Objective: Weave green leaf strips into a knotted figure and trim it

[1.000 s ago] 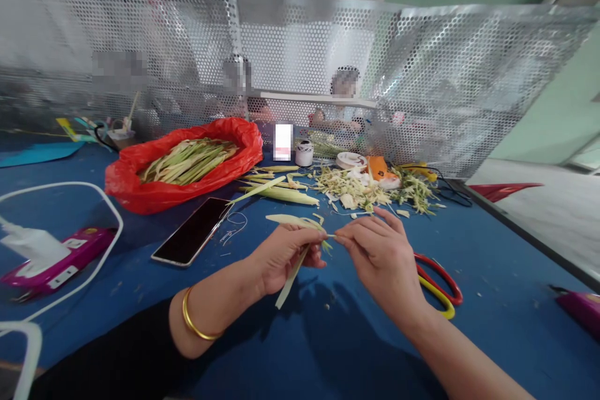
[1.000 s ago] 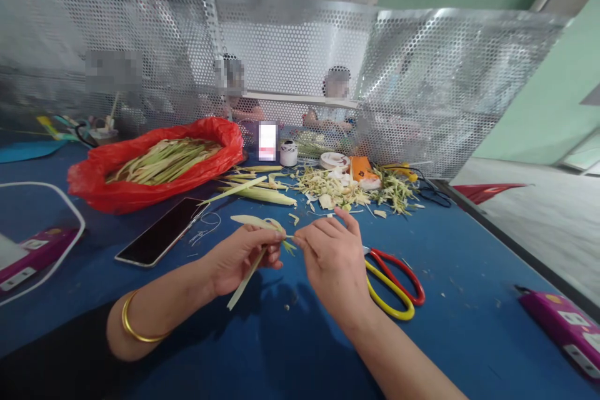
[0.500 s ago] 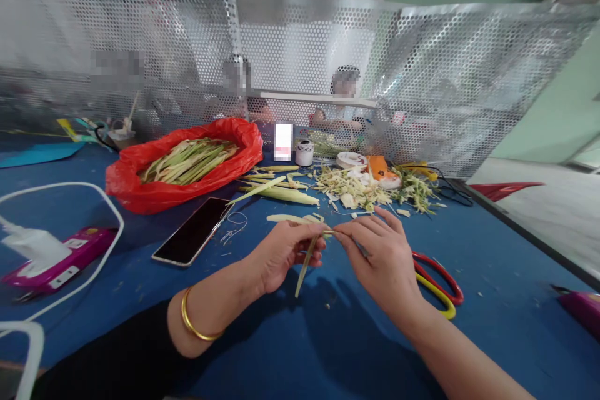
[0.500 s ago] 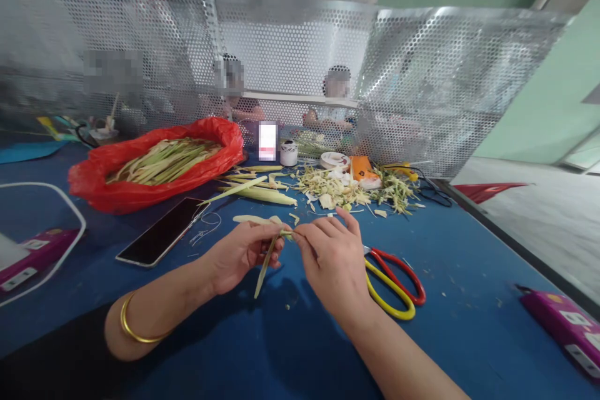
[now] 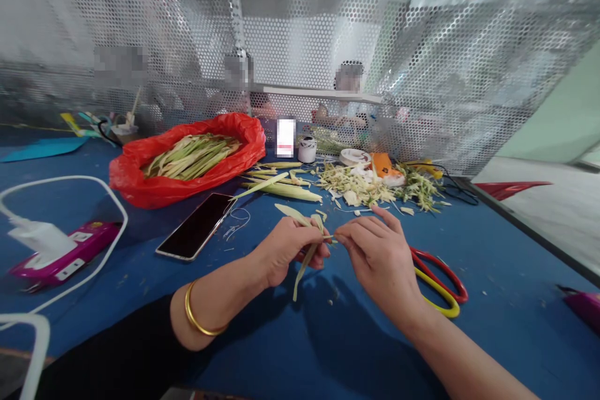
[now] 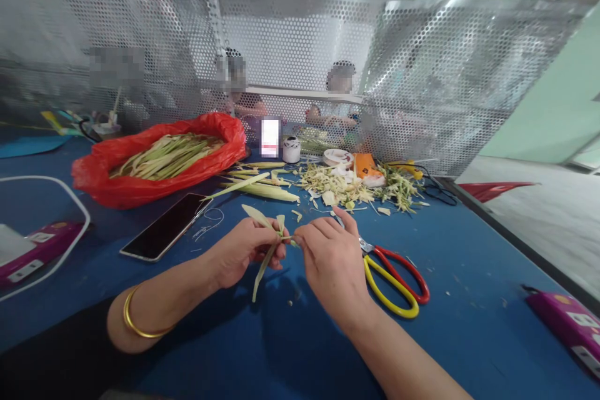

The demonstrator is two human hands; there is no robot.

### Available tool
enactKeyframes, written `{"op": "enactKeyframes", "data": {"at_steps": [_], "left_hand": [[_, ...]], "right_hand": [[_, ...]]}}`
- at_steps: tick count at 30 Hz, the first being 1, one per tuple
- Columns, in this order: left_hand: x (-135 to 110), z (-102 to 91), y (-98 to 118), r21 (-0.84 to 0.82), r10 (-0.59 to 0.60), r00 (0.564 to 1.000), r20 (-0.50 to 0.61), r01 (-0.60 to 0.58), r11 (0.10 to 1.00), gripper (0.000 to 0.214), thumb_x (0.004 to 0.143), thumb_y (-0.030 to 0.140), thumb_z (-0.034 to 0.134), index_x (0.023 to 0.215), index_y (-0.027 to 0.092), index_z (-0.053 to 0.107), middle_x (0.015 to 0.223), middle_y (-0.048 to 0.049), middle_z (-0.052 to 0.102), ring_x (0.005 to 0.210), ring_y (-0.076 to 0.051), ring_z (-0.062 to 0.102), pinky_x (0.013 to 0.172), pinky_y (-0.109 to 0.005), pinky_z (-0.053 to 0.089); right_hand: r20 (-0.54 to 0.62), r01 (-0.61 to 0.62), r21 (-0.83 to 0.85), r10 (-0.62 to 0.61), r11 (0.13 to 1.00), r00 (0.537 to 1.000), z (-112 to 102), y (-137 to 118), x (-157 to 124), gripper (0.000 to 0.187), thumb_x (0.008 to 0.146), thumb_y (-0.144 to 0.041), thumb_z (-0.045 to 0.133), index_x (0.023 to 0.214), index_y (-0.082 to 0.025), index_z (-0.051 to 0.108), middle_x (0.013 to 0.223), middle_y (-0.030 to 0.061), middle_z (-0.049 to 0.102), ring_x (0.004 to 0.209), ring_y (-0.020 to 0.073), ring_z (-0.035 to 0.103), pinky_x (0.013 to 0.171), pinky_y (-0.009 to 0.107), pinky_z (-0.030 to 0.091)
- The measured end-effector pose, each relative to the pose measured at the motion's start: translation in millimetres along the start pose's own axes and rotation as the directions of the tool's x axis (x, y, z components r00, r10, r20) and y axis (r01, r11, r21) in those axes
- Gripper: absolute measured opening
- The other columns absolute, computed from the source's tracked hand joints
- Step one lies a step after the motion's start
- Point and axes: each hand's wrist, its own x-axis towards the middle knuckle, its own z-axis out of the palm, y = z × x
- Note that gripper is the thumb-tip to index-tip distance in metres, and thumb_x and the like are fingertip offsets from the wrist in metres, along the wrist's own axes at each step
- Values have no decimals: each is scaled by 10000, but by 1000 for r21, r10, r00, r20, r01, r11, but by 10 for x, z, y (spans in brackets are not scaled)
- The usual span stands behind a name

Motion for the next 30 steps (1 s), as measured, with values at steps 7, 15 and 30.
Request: {"op": "enactKeyframes", "data": {"at_steps": [7, 15, 30], "left_hand": [[14, -28, 0, 24, -6, 1000, 28, 5, 1000, 71, 591, 185, 599, 641, 141, 622, 510, -1, 586, 452, -121, 535, 584, -311, 523], [42, -74, -15, 11, -9, 998, 64, 8, 1000, 85, 590, 217, 593, 616, 142, 623, 505, -6, 578, 493, -132, 553, 608, -297, 525], [50, -91, -1, -86, 12, 989, 150, 1, 996, 202, 636, 204, 746, 823, 135, 716, 716, -36, 692, 526, -111, 605, 575, -248, 498]], "right_hand": [[-13, -13, 18, 13, 1000, 1000, -10, -3, 4, 213, 910, -128, 485, 771, -226, 612, 741, -13, 691, 733, 159, 642, 1040, 422, 301], [-46, -23, -13, 22, 1000, 999, -14, -1, 1, 219, 908, -121, 493, 754, -225, 608, 729, -15, 690, 723, 162, 640, 1023, 412, 314], [-30, -54, -10, 54, 998, 998, -2, 66, 7, 139, 922, -202, 533, 959, -235, 662, 866, 9, 729, 818, 183, 667, 1047, 436, 287]]}}
